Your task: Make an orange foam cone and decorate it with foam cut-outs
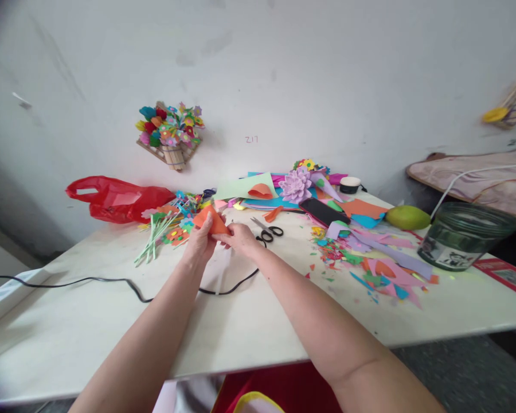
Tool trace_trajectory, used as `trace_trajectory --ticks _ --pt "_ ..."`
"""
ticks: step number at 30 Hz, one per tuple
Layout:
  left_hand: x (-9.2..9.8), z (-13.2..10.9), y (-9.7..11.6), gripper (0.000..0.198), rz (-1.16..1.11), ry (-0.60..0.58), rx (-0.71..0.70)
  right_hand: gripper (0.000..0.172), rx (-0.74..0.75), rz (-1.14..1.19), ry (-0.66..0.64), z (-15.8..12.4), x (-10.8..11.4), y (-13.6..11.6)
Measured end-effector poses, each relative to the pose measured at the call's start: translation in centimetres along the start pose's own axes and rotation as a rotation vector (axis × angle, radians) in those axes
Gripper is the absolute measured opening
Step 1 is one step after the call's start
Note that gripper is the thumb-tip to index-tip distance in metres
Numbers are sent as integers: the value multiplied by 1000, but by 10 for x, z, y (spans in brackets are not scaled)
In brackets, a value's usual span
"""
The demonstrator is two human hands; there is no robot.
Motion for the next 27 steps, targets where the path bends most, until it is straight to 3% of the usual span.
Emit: trace_trajectory --ticks 5,12,17,19,23,27 --pt "6 3 -5 31 78 -20 34 33 -86 77 -44 -7 0 0" --pt "14 4 -1 32 39 64 -8 29 -67 72 -72 -6 -3 2" --pt "27 7 8 49 -70 195 -32 28 -97 200 -89 -5 -4 9" --pt "39 7 13 44 -108 269 -64 30 -71 271 -92 -3 -3 11" --pt "64 2 21 16 -76 418 -119 34 -5 327 -90 -1 0 11" --pt "72 -1 21 12 -32 463 -97 36 28 365 -74 -1 3 9"
Point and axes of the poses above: each hand's wrist, its own z-axis towards the middle knuckle, its own x-axis out of the back of the hand, y = z × x, the point moved 10 cm from there along z, towards the middle knuckle, and after that the axes turned 11 degrees about -z, right-handed, at the moved point
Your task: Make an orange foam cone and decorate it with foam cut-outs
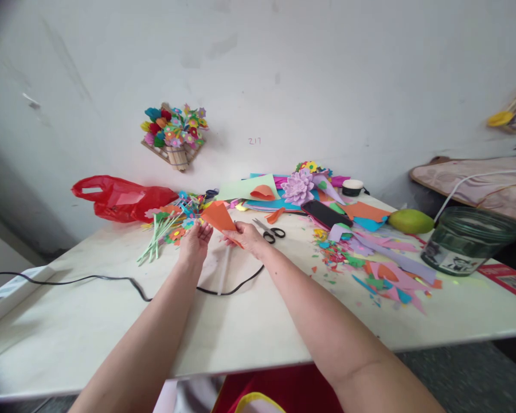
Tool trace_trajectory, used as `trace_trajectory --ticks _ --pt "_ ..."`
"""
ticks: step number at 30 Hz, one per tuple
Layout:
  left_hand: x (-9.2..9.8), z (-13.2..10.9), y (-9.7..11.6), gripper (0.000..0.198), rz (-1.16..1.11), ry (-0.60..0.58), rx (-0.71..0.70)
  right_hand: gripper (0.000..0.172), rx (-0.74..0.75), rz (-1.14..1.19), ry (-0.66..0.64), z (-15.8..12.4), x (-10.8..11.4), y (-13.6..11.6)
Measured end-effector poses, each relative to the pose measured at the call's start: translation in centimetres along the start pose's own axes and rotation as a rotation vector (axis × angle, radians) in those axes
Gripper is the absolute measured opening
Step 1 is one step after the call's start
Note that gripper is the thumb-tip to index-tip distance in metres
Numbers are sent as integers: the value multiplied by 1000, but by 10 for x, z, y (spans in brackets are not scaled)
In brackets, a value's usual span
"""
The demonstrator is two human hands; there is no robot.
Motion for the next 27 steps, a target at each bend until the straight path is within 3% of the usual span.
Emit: trace_trajectory --ticks 11,16,24,27 --pt "-29 -8 -3 14 143 -249 10 39 3 96 9 2 0 6" --pt "-25 -9 1 24 305 -199 4 37 2 120 9 2 -1 6" --pt "-12 0 26 41 547 -97 -196 38 -16 121 38 -1 3 5" --pt "-3 4 31 32 598 -14 -247 40 -3 110 30 -1 2 3"
Point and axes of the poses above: each hand's wrist, its own z-axis towards the middle knuckle, its own x-axis out of the back of the hand, y = z × x, the point moved 10 cm from there along z, towards the middle knuckle, and after that the axes turned 11 degrees about -z, right-handed, at the moved point
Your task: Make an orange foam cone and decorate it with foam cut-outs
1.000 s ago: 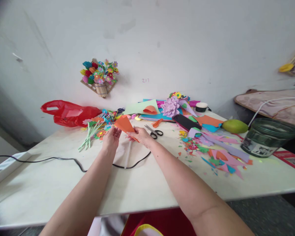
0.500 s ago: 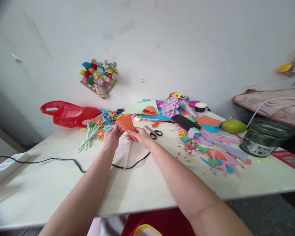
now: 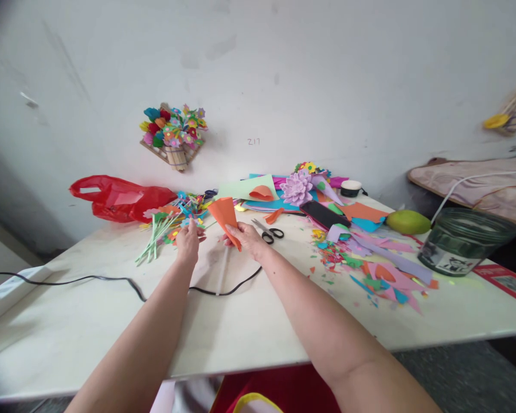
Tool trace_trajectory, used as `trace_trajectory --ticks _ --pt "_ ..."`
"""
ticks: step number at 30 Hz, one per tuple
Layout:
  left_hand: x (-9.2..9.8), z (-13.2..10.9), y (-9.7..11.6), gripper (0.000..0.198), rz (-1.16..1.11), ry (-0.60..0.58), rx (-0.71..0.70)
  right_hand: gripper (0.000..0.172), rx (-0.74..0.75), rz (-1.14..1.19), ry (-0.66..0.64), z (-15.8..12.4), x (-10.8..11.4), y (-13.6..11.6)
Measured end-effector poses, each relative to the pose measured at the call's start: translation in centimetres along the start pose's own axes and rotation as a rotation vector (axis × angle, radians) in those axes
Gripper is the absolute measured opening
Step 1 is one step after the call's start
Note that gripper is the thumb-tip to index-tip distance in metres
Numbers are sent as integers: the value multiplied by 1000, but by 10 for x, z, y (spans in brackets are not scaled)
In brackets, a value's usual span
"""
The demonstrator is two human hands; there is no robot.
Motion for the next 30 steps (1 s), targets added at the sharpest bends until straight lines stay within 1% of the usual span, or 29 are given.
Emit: trace_trajectory --ticks 2,3,4,7,8,9,11,13,15,18,20,23,28,30 --pt "-2 -3 4 18 -39 -16 -40 41 12 -1 -5 0 -1 -1" --pt "-6 -6 7 19 -83 -49 -61 41 16 0 -9 0 -2 -1" --pt "-15 -10 10 22 -137 -115 -71 40 20 3 -14 0 -4 -1" --pt "-48 -28 18 27 -261 -378 -67 40 26 5 -42 0 -10 -1" --pt "-59 -35 18 30 -276 -455 -45 40 25 -5 -55 0 -14 -1" --pt "-68 -40 15 35 -276 -518 6 40 24 -19 -66 0 -17 -1" --pt "-79 -49 8 43 -231 -596 90 41 19 -50 -83 -1 -24 -1" --pt "-80 -50 2 48 -183 -594 151 41 21 -64 -94 -2 -30 -1" --pt "-76 -47 1 48 -162 -545 166 38 40 -100 -105 -2 -35 -1" --pt "-66 -38 10 44 -192 -453 93 31 69 -257 -112 -1 -38 1" --pt "-62 -35 17 40 -217 -420 25 28 74 -361 -94 1 -36 4" --pt "-64 -36 21 37 -227 -447 -3 25 85 -406 -62 3 -33 7" --pt "-73 -45 16 38 -282 -534 88 26 56 -294 -68 2 -37 6" --pt "-73 -45 13 38 -287 -533 121 25 19 -252 -74 0 -38 7"
Point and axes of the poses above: each hand's wrist, its own z-axis towards the middle knuckle, its own x-axis out of the back of the hand, y = z × x, the point moved 10 cm from there along z, towards the middle knuckle, and after that the axes turned 11 degrees about -z, right-handed, at the moved point
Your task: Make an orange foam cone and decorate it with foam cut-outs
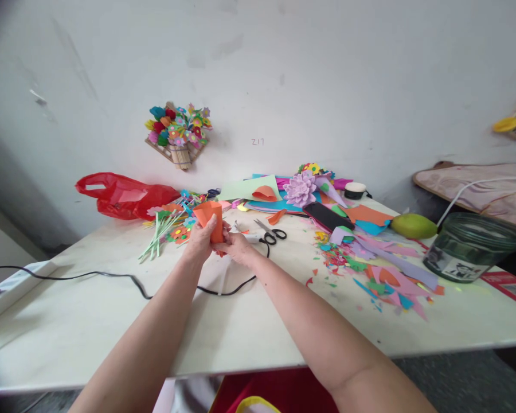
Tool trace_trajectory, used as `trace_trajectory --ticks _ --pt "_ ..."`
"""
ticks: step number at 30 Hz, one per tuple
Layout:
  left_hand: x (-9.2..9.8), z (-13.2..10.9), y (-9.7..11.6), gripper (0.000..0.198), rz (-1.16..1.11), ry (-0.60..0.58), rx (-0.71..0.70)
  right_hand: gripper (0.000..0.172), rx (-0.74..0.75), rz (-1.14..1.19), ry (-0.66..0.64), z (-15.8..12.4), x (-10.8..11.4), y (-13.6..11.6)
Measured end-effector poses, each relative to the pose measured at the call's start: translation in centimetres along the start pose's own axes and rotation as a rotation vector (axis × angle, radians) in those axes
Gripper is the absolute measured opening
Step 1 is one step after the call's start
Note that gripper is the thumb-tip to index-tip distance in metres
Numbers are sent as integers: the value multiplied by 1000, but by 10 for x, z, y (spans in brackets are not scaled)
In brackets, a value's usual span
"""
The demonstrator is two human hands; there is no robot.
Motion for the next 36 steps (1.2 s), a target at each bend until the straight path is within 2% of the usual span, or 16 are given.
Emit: trace_trajectory --ticks 6,10,12,15,18,21,24,28,31,36 --pt "29 7 5 43 -47 199 -10 21 -52 1 40 -1 10 2" --pt "34 8 0 51 -101 177 72 25 -108 -88 212 1 47 9" --pt "33 7 -6 57 -125 148 139 24 -100 -241 308 0 71 7" --pt "32 5 -11 62 -140 120 205 25 -59 -632 452 -6 104 -5" --pt "38 5 -10 58 -124 149 204 22 -87 -904 495 -10 121 -10" --pt "50 6 -4 54 -93 223 159 21 -106 -1101 521 -14 128 -16" --pt "59 8 4 52 -73 271 95 27 -105 -1197 448 -13 121 -19" --pt "61 9 12 49 -55 278 42 36 -12 -1361 182 -9 88 -23" --pt "61 9 13 50 -42 279 30 37 -59 -1505 52 -10 75 -17" --pt "64 11 10 51 -106 283 49 31 -135 -1601 -55 -10 69 -4"
Point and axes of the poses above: each hand's wrist, its own z-axis towards the middle knuckle, its own x-axis out of the back of the hand, y = z × x, the point moved 10 cm from there along z, towards the middle knuckle, and after that the axes turned 11 degrees about -z, right-handed, at the moved point
